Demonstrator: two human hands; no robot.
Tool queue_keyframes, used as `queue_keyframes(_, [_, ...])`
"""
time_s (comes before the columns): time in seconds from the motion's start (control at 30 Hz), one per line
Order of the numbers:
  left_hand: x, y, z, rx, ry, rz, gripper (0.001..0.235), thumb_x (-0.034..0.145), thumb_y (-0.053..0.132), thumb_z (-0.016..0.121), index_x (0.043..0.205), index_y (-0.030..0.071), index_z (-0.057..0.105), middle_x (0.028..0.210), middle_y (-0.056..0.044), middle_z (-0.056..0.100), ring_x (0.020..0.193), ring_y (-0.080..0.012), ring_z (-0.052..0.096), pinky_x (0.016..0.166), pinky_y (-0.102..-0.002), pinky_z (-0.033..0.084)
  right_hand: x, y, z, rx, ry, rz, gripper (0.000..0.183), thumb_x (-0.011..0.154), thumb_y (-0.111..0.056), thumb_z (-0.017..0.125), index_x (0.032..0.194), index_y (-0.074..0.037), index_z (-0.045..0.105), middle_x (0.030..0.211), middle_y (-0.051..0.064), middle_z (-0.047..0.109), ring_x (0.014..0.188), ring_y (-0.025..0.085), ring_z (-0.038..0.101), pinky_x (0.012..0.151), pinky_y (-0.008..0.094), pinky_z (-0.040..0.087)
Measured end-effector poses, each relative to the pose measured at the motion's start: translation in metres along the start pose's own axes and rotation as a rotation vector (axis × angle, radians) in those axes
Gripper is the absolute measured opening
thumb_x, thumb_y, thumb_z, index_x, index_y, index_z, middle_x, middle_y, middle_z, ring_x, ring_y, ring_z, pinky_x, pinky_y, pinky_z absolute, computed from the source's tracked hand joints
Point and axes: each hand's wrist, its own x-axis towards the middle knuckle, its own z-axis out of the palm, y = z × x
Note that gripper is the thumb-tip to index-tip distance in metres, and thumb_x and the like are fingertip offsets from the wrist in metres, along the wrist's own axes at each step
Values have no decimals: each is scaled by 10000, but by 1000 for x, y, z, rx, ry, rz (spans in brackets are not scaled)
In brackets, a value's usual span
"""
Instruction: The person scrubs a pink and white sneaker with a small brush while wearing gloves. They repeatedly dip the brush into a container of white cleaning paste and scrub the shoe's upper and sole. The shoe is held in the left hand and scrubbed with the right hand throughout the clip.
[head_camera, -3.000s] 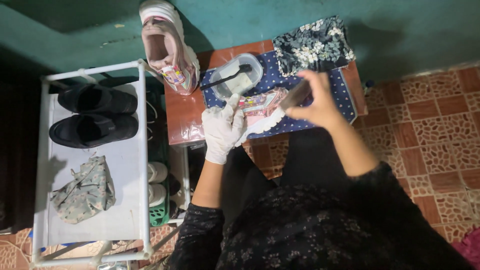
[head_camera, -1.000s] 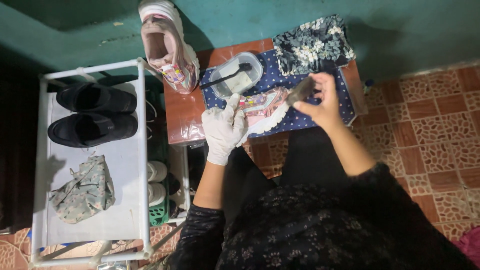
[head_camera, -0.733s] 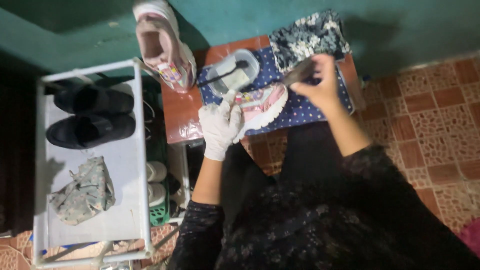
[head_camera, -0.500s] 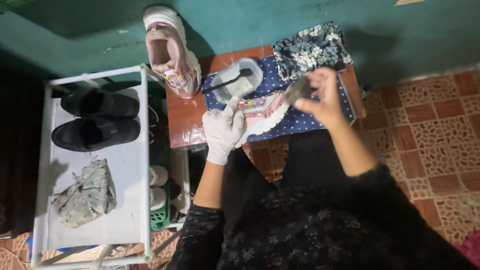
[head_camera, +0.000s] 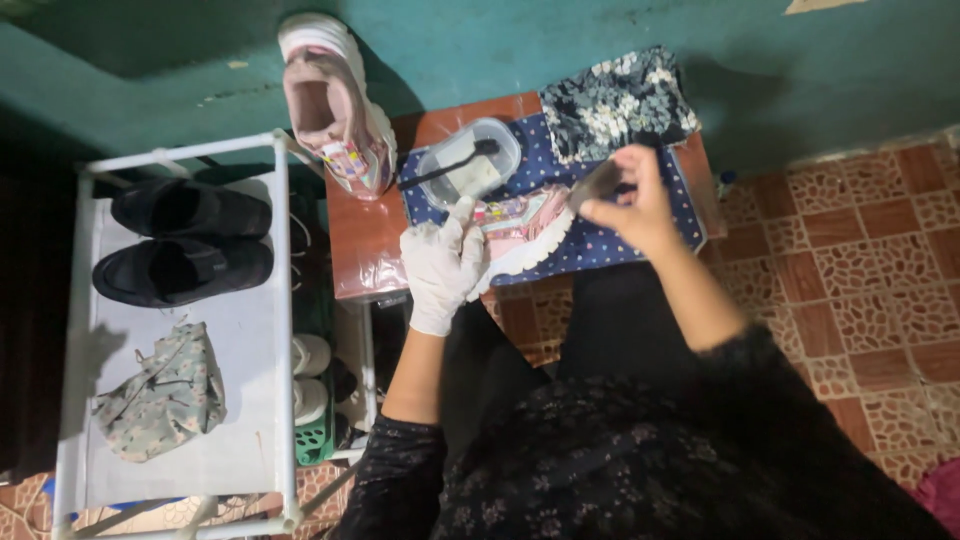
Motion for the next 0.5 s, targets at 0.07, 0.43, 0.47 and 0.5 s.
queue_keyframes(0.07, [0, -2, -1, -4, 17, -16, 422, 886, 266, 649, 1293, 181, 718, 545, -121, 553, 595, -328, 669, 643, -429, 494, -16, -31, 13, -55, -32, -74, 901, 602, -209, 990, 1339, -118, 481, 1412, 174, 575, 1197, 357, 584, 816, 391, 514])
queue_keyframes(0.43, [-11, 4, 18, 141, 109, -53, 406, 870, 272, 641, 1263, 190, 704, 547, -122, 581, 528, -344, 659, 589, -449, 477, -46, -66, 62, -348, -48, -415, 822, 403, -288, 977, 1153, -165, 666, 1336, 123, 497, 1252, 406, 482, 1023, 481, 447])
queue_keyframes(0.47, [-16, -2, 21, 143, 138, 72, 395, 838, 288, 677, 1219, 184, 690, 722, -150, 647, 501, -352, 623, 552, -463, 453, -41, -68, 56, -356, -21, -394, 798, 415, -278, 968, 1141, -169, 658, 1278, 113, 491, 1203, 389, 490, 1004, 474, 446])
queue_keyframes(0.5, [-21, -9, 24, 144, 165, 197, 393, 806, 303, 713, 1176, 178, 675, 897, -177, 714, 474, -359, 587, 514, -478, 429, -37, -69, 50, -363, 5, -373, 774, 426, -267, 959, 1129, -174, 650, 1219, 103, 484, 1154, 372, 499, 985, 467, 444])
